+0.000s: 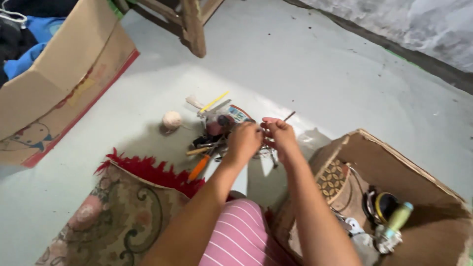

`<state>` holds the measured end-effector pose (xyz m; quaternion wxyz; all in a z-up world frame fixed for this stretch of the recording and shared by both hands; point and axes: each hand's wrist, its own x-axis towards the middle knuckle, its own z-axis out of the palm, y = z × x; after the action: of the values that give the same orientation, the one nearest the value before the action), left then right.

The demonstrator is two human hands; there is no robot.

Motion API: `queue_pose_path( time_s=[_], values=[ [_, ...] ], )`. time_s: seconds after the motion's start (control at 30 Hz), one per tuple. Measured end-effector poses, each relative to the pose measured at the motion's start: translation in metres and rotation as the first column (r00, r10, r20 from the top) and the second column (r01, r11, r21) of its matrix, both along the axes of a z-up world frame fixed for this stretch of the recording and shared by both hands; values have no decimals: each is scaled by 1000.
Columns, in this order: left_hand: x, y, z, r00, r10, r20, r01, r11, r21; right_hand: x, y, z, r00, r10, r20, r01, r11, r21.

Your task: The person sits on the floor and organizes various small items into a cardboard box. They handle grinding discs, metal rods, a small box, a spool of thread, and other miscellaneous objects, placing them one by one into the box.

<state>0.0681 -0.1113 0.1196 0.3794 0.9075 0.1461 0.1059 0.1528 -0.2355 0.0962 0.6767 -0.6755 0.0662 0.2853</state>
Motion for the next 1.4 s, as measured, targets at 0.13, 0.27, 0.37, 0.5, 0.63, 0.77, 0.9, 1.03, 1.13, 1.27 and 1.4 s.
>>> queue_pose_path(
  time_s=[0.13, 0.27, 0.37, 0.5, 0.63, 0.77, 0.9, 1.03, 1.13, 1.27, 1.4],
  values=[
    [-11, 63, -81, 992, 100, 81, -116, 969, 217, -3, 53, -62, 987, -58, -148, 73, 993, 98],
    [-25, 78, -122, 995, 103, 9, -103, 986, 133, 2, 74, -98, 966, -125, -226, 126, 992, -12],
    [-28, 77, -128, 992, 125, -22, -124, 991, 53, 11, 79, -113, 968, -104, -229, 124, 990, 73],
    [-26, 74, -123, 988, 143, -55, -141, 989, 44, 16, 81, -118, 903, -122, -412, 209, 963, 172],
    [-28, 74, -114, 987, 160, 13, -161, 979, 124, 0, 73, -96, 950, -165, -266, 241, 927, 287],
    [-19, 49, -88, 894, 366, 258, -373, 928, -25, -24, 54, -40, 966, -236, 103, 208, 951, 228],
    [8, 1, -41, 884, 440, 159, -222, 694, -685, -57, 18, 27, 932, -328, 154, 225, 856, 465],
    [24, -49, 13, 968, 216, 127, 115, 66, -991, -95, -34, 74, 929, -362, 79, 228, 726, 649],
    [30, -89, 41, 971, 114, 211, 205, 61, -977, -111, -91, 97, 885, -457, 93, 273, 670, 691],
    [23, -144, 50, 943, -156, 295, 329, 285, -900, -111, -184, 120, 780, -612, 131, 511, 744, 431],
    [16, -216, 38, 896, -363, 257, 423, 517, -744, -111, -275, 104, 826, -439, 353, 431, 896, 107]
  ],
)
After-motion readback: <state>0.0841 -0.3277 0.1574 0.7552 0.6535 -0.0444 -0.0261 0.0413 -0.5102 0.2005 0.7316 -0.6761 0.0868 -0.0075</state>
